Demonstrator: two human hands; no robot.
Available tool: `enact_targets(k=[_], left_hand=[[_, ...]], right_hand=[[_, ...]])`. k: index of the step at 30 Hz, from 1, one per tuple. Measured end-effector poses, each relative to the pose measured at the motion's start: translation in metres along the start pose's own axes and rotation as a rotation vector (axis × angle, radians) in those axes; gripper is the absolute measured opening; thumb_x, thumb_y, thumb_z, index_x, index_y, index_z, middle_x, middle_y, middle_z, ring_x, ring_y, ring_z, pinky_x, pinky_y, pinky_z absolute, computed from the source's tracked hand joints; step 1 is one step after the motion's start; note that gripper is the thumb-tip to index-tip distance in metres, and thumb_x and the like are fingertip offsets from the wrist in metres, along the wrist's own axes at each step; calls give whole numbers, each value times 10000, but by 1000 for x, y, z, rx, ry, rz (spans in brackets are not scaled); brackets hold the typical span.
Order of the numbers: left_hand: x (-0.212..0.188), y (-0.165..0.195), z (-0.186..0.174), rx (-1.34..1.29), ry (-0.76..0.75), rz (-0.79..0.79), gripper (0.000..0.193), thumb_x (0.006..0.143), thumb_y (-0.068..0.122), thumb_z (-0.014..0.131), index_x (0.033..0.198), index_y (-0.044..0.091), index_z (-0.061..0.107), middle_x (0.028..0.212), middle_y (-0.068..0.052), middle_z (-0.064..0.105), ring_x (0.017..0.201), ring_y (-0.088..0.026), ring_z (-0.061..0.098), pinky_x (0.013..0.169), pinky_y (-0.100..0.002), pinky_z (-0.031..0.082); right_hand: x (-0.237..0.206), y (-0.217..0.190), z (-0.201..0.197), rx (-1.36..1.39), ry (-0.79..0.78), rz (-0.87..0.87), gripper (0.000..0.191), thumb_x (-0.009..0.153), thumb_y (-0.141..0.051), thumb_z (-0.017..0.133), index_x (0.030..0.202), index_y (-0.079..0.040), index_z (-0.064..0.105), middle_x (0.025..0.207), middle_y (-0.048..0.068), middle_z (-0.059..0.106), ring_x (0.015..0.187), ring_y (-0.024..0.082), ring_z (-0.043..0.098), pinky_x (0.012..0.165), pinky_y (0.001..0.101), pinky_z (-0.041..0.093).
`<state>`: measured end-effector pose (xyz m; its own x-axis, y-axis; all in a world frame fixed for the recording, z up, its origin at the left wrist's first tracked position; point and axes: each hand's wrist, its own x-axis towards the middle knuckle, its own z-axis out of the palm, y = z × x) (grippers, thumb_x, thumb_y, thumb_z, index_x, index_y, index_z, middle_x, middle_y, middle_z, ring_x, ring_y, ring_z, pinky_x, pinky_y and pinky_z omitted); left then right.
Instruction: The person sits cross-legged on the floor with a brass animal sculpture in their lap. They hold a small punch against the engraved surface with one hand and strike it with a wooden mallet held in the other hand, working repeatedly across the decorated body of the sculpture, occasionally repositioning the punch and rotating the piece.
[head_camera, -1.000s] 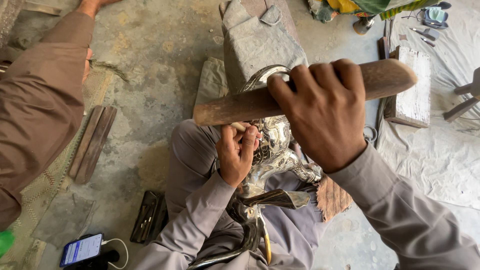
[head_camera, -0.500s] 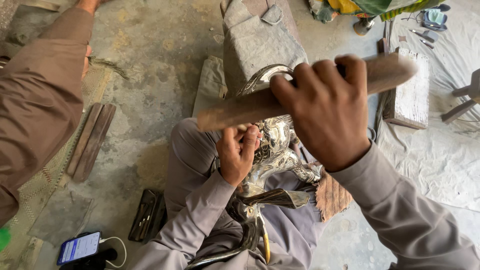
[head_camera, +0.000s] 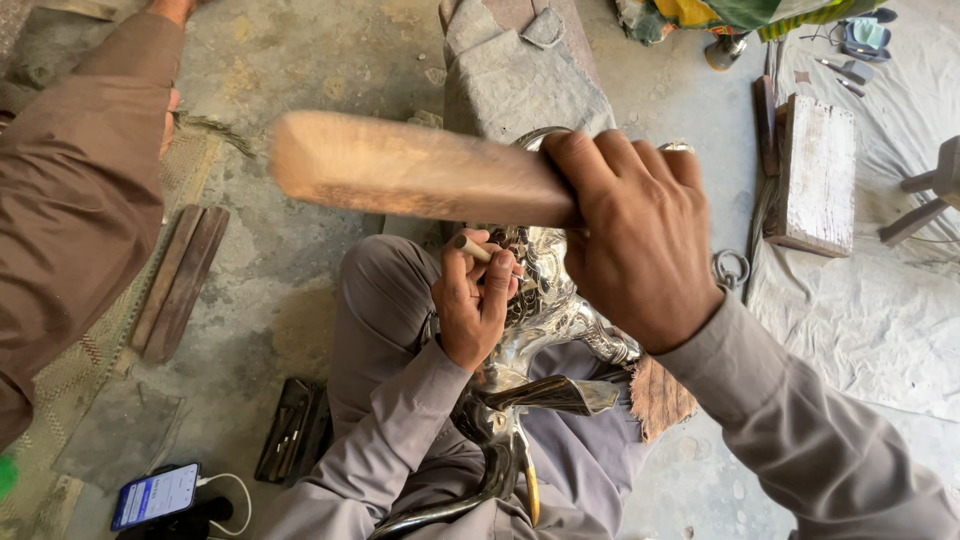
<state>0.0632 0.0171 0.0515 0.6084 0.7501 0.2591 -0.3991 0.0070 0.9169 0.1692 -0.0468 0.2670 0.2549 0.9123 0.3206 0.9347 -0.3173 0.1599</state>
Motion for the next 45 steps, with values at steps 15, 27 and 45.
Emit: enact_targets(k=[15,27,45], left_hand=[[1,-2,-1,35,-36,29,203,1093,165,586,1067,2,467,1003,-97,654,869,-123,707,642,-228,615],[1,1,-2,102,-61,9,183,1084,160,586,1059,3,493,966,-76,682,851,-106,717,617,-220,618],[1,-1,-4,77,-64,47,162,1099,147,586,1092,3,512,961,-81,681,865,-115,721,652,-238,615]], right_hand=[[-1,1,4,48,-13,-78,291,903,-38,669,1173,-147,676,896,46,666,764,217,629,737,397,483],[-11,-6,-5,-270,-165,-43,138,1011,-197,639,1149,-204,654,878,13,648,713,192,609,719,384,437],[-18,-7,-1,-44,-36,-8,228,875,-175,695,1097,-167,641,853,22,620,749,203,601,738,385,421]])
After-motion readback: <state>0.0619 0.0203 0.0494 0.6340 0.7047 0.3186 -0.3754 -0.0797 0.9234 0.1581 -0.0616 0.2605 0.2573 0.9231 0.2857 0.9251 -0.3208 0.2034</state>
